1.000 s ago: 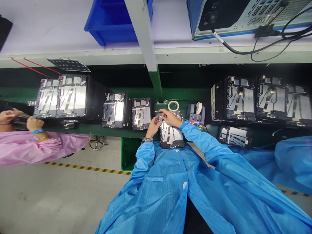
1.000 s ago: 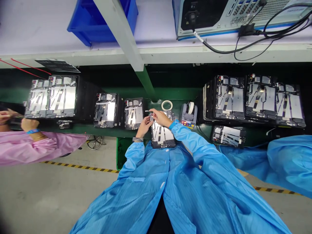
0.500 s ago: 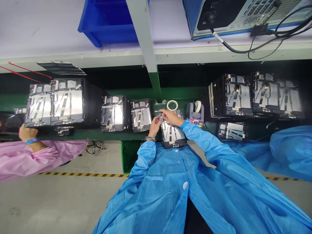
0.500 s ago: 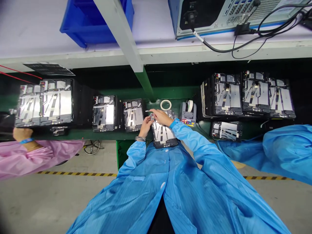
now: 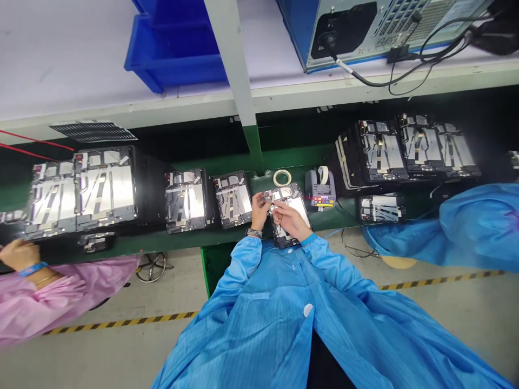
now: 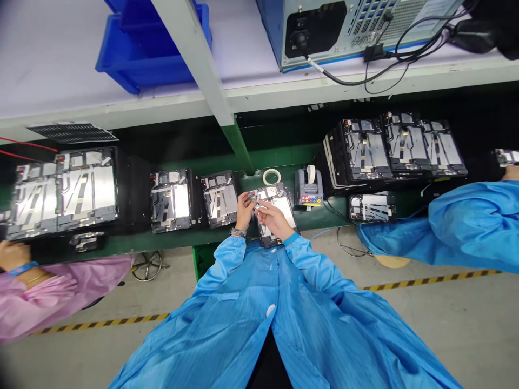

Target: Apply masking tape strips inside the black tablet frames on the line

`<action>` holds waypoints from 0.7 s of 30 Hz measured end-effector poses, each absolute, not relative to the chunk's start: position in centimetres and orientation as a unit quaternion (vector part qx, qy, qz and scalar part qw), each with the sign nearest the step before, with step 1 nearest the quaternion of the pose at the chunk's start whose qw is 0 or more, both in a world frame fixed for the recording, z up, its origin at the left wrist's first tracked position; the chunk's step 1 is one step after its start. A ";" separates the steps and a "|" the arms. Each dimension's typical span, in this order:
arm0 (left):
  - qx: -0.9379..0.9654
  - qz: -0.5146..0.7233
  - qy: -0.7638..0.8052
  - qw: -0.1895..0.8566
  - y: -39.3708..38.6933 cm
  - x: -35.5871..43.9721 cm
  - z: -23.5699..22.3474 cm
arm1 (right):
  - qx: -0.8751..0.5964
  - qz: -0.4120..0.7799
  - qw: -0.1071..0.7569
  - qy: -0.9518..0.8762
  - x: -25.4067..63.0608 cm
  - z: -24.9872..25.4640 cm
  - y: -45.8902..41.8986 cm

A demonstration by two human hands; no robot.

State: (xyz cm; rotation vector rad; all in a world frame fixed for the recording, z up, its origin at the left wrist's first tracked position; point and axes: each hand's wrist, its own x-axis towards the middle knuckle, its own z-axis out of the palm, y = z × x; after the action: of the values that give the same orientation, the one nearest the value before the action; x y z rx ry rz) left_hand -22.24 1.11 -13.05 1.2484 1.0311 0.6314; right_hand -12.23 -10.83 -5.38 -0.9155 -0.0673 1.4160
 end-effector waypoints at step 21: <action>0.640 0.284 0.400 0.591 1.1 -22.6 -12.7 | -0.349 0.680 0.623 0.165 -9.2 -5.8 -7.5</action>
State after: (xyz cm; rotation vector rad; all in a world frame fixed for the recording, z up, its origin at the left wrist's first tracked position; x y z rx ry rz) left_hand -22.65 1.08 -12.71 1.4885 0.9308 0.6615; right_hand -9.17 -7.50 -5.85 -0.8010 0.3796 1.5619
